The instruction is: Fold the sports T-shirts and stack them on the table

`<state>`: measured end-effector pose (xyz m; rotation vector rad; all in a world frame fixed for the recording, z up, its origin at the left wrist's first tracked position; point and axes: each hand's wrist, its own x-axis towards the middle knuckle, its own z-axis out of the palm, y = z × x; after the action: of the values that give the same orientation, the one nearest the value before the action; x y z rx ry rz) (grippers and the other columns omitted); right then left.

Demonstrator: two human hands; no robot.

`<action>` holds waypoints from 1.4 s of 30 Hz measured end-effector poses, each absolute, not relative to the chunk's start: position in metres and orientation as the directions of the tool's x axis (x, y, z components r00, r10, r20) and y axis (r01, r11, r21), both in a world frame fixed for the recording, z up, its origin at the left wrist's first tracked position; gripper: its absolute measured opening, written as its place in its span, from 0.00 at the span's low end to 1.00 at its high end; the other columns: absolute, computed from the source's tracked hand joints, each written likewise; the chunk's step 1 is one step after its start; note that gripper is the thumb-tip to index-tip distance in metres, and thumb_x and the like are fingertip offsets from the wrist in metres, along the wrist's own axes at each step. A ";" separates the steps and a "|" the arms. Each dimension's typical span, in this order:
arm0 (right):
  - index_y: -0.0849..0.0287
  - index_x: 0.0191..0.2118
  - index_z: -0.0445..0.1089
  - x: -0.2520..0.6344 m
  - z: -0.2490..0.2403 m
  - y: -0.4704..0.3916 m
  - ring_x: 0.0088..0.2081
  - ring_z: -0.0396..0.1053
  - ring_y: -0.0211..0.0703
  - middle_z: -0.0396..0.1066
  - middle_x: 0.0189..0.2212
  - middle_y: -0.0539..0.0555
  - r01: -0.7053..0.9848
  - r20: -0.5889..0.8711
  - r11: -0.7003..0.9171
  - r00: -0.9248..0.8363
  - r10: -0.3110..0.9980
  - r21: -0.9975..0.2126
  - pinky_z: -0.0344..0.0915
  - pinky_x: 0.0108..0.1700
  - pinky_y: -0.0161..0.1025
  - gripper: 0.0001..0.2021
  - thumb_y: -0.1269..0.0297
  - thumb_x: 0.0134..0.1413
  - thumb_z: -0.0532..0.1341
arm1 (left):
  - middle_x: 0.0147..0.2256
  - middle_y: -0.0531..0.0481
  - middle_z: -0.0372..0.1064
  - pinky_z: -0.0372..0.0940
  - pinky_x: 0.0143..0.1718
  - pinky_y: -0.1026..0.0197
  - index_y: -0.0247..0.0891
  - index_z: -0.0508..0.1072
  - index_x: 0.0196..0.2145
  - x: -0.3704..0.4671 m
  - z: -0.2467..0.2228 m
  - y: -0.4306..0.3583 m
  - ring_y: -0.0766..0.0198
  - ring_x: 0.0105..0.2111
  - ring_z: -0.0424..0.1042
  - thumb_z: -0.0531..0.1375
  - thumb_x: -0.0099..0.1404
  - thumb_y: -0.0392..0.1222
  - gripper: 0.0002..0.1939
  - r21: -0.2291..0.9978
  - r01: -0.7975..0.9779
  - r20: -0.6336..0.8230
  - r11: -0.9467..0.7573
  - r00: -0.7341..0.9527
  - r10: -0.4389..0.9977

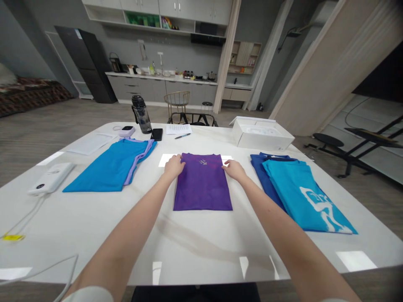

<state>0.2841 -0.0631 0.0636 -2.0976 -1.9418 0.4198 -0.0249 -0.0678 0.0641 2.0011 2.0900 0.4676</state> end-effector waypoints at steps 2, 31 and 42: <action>0.60 0.54 0.75 0.279 0.063 -0.035 0.51 0.73 0.50 0.76 0.48 0.61 0.916 -0.029 -0.087 0.082 0.996 -0.391 0.65 0.51 0.39 0.17 0.59 0.62 0.62 | 0.55 0.38 0.70 0.66 0.51 0.53 0.38 0.71 0.55 -0.021 0.062 -0.040 0.49 0.54 0.71 0.58 0.69 0.47 0.19 0.325 0.943 0.046 0.068 -0.088 0.995; 0.59 0.46 0.74 0.274 0.053 0.009 0.47 0.72 0.49 0.76 0.45 0.60 0.904 0.174 0.196 -0.138 0.975 -0.380 0.64 0.48 0.40 0.09 0.63 0.65 0.59 | 0.39 0.41 0.79 0.67 0.39 0.59 0.35 0.79 0.39 -0.033 0.038 0.026 0.53 0.40 0.77 0.63 0.61 0.43 0.10 0.601 0.799 -0.036 0.024 -0.003 0.999; 0.54 0.51 0.67 0.315 0.132 -0.102 0.43 0.74 0.51 0.77 0.42 0.57 0.877 0.427 0.160 0.057 0.902 -0.454 0.64 0.43 0.40 0.10 0.60 0.70 0.53 | 0.34 0.49 0.76 0.65 0.40 0.58 0.42 0.75 0.42 0.028 0.127 -0.039 0.57 0.36 0.74 0.57 0.68 0.45 0.09 0.636 0.667 0.386 -0.388 0.161 0.908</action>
<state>0.3150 -0.1021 0.1316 -1.6947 -1.7957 0.0511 0.0277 -0.0390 0.1269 2.1258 1.5098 1.0673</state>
